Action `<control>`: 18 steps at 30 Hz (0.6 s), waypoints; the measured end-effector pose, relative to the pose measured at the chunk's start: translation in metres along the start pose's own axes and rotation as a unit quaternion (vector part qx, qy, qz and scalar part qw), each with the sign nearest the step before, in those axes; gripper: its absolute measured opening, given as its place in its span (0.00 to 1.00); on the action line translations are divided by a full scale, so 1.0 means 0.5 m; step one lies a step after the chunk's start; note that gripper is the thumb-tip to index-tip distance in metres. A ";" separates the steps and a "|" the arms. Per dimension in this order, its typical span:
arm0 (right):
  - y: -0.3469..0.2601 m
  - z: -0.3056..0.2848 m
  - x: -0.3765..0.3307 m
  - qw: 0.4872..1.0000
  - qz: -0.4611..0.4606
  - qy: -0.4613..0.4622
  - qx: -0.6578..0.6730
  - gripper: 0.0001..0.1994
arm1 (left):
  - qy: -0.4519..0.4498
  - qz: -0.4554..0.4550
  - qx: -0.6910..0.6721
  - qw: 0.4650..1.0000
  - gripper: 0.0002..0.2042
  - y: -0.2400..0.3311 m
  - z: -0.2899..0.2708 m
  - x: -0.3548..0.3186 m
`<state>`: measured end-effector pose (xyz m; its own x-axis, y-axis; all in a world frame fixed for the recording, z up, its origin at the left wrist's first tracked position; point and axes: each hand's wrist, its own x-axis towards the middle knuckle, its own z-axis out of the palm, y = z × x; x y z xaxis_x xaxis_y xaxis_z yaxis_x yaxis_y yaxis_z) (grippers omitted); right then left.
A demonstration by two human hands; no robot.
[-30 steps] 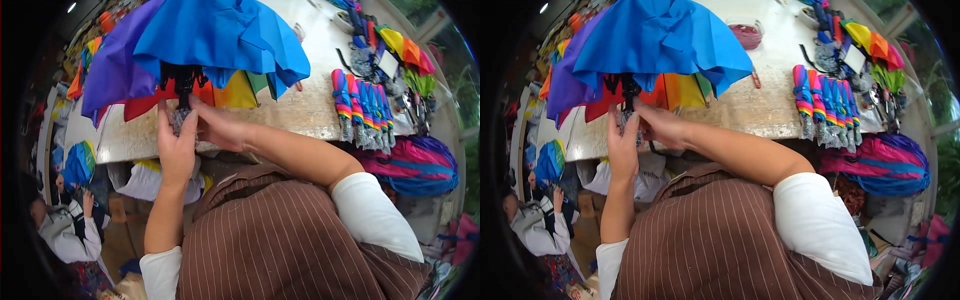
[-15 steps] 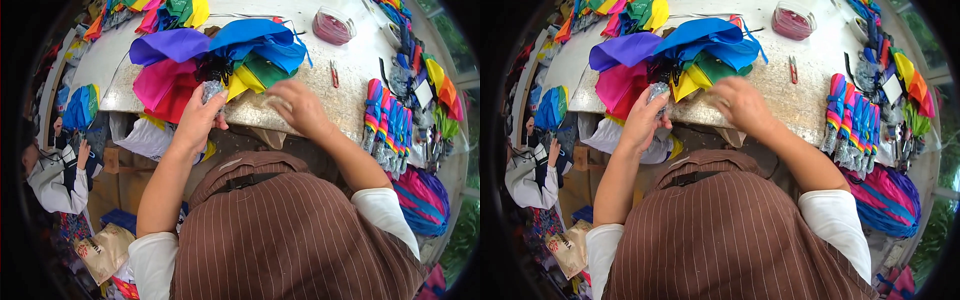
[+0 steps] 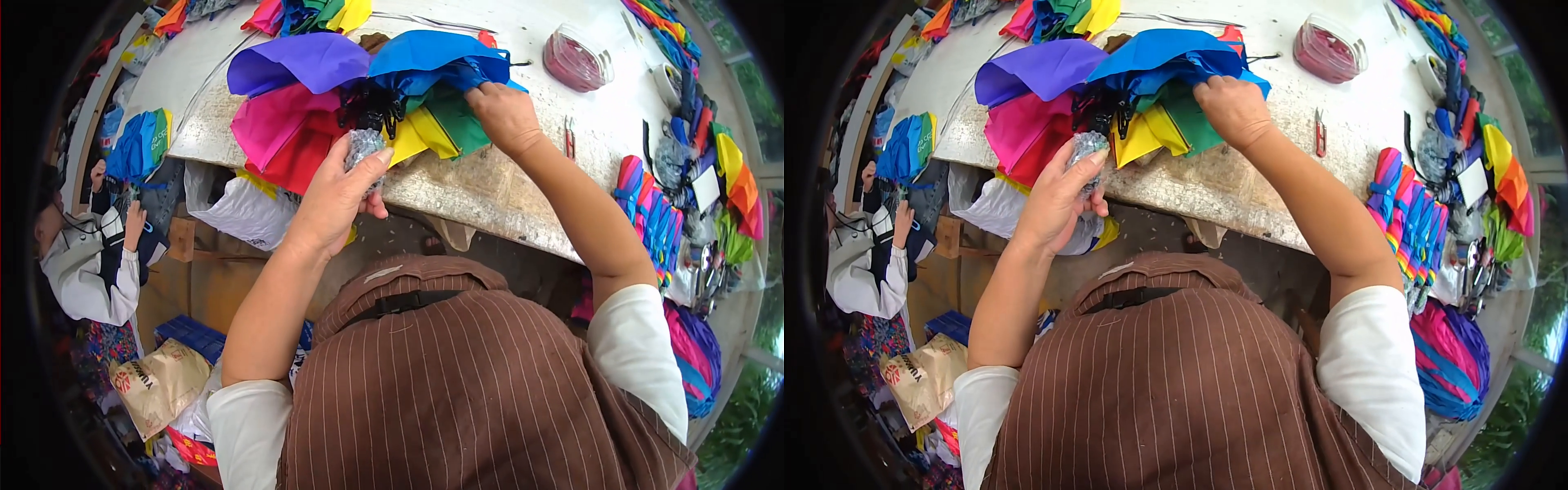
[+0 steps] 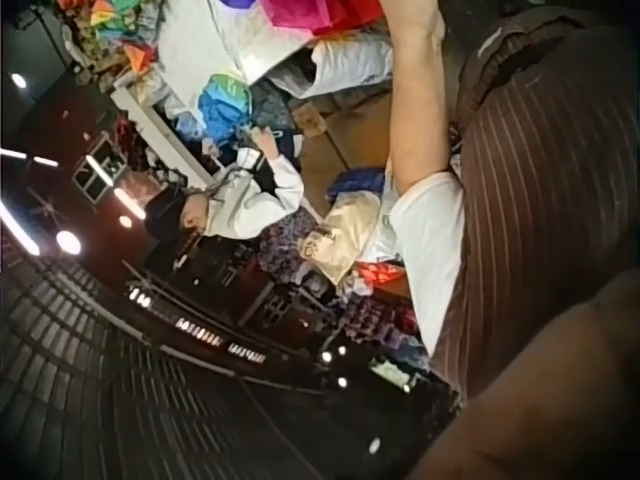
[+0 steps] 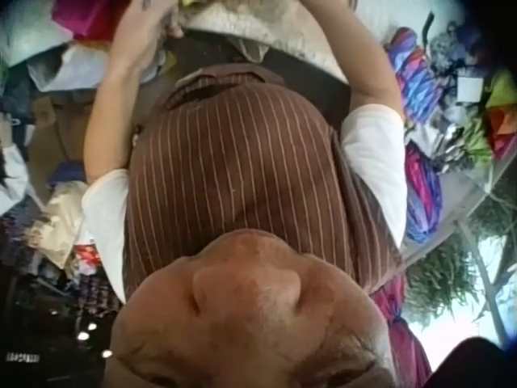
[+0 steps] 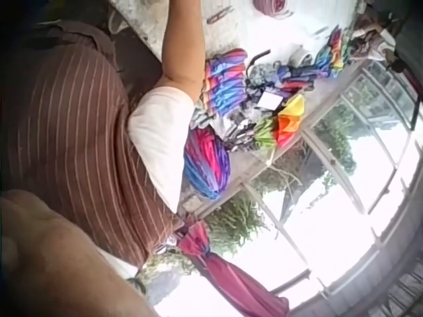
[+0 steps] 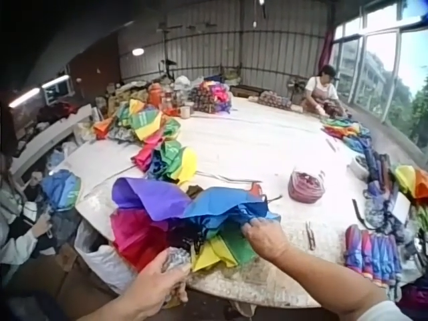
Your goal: Folding and bundling rainbow-colored umbrellas at a factory workstation.
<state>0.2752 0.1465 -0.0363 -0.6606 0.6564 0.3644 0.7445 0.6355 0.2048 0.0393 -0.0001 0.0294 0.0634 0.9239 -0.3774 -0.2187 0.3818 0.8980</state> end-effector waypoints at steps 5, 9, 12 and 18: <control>0.023 -0.006 0.023 0.995 -0.032 0.083 0.040 0.01 | 0.001 0.001 -0.032 0.999 0.22 0.002 -0.015 -0.001; 0.043 -0.009 0.037 0.993 -0.010 0.094 0.070 0.05 | 0.012 -0.009 -0.046 0.999 0.21 0.003 -0.019 -0.001; 0.045 -0.008 0.030 0.989 0.006 0.092 0.115 0.06 | -0.006 -0.006 -0.068 0.998 0.19 0.005 -0.026 -0.001; -0.141 -0.093 -0.071 0.912 -0.186 0.040 0.362 0.06 | -0.001 -0.004 -0.113 0.994 0.15 0.004 -0.038 -0.002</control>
<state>0.2508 0.0594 -0.0212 -0.8237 0.3262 0.4637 0.1907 0.9297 -0.3152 0.0201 -0.0009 0.0271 0.0682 0.9210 -0.3835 -0.4307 0.3739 0.8214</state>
